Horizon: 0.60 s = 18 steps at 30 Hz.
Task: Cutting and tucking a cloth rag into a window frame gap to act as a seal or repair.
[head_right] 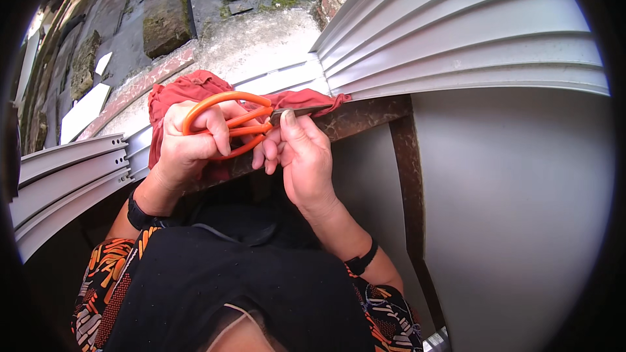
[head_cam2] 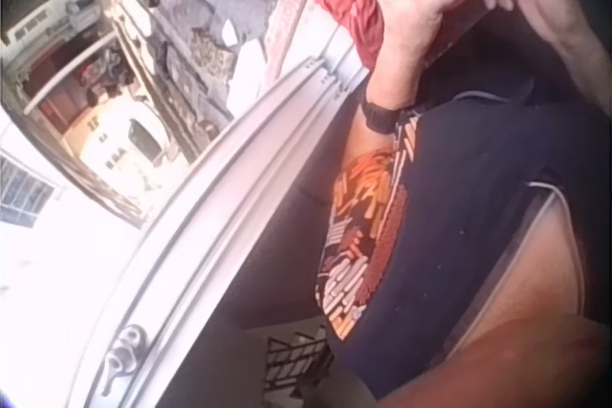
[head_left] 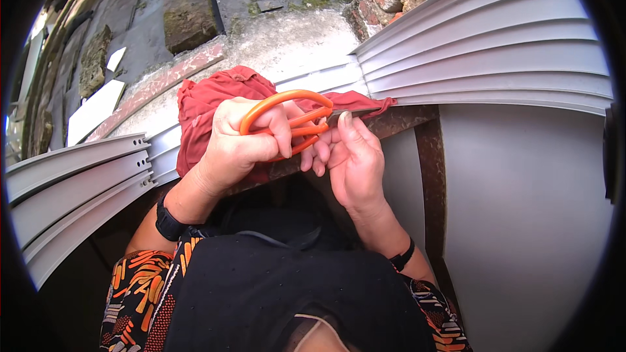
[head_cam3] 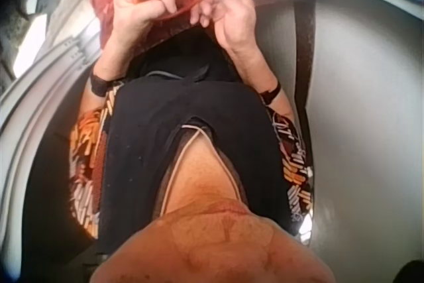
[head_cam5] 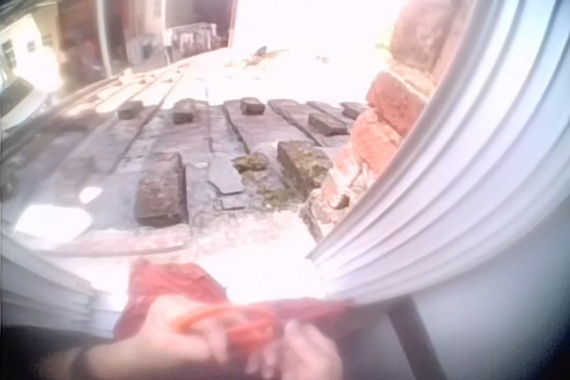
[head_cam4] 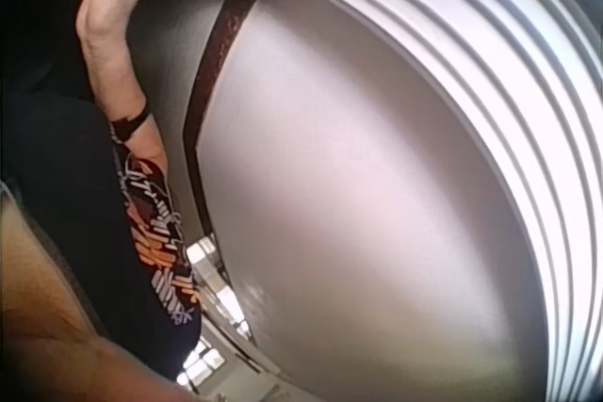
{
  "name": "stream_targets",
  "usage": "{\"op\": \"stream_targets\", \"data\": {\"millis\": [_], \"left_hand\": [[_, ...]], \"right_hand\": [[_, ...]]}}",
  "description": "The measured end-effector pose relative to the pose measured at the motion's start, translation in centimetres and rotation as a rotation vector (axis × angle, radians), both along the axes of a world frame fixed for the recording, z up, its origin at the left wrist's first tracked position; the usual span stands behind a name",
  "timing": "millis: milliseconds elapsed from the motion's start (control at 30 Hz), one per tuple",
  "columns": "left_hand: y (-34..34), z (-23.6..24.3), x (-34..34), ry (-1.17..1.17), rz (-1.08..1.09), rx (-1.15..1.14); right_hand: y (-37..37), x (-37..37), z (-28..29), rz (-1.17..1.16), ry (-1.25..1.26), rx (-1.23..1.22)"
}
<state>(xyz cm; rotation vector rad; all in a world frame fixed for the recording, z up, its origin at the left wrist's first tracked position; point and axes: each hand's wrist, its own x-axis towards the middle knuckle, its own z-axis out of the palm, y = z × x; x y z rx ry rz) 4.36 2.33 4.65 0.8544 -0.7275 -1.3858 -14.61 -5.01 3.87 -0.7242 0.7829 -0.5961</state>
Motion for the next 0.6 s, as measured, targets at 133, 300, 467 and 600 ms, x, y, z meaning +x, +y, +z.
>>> {"op": "stream_targets", "data": {"millis": [133, 300, 467, 600], "left_hand": [[-0.2, 0.0, -0.1, 0.110, -0.020, -0.054], [-1.1, 0.0, 0.0, 0.016, -0.032, -0.030], [-1.7, -1.5, 1.1, -0.243, -0.015, 0.009], [-2.1, -1.3, 0.8, -0.142, -0.018, -0.055]], "right_hand": [[-0.2, 0.4, 0.3, -0.017, -0.063, 0.015], [-0.8, 0.6, -0.7, -0.091, -0.032, 0.101], [-1.0, 0.7, -1.2, -0.128, -0.060, 0.077], [-1.5, 0.9, -0.3, -0.118, -0.120, 0.020]]}}
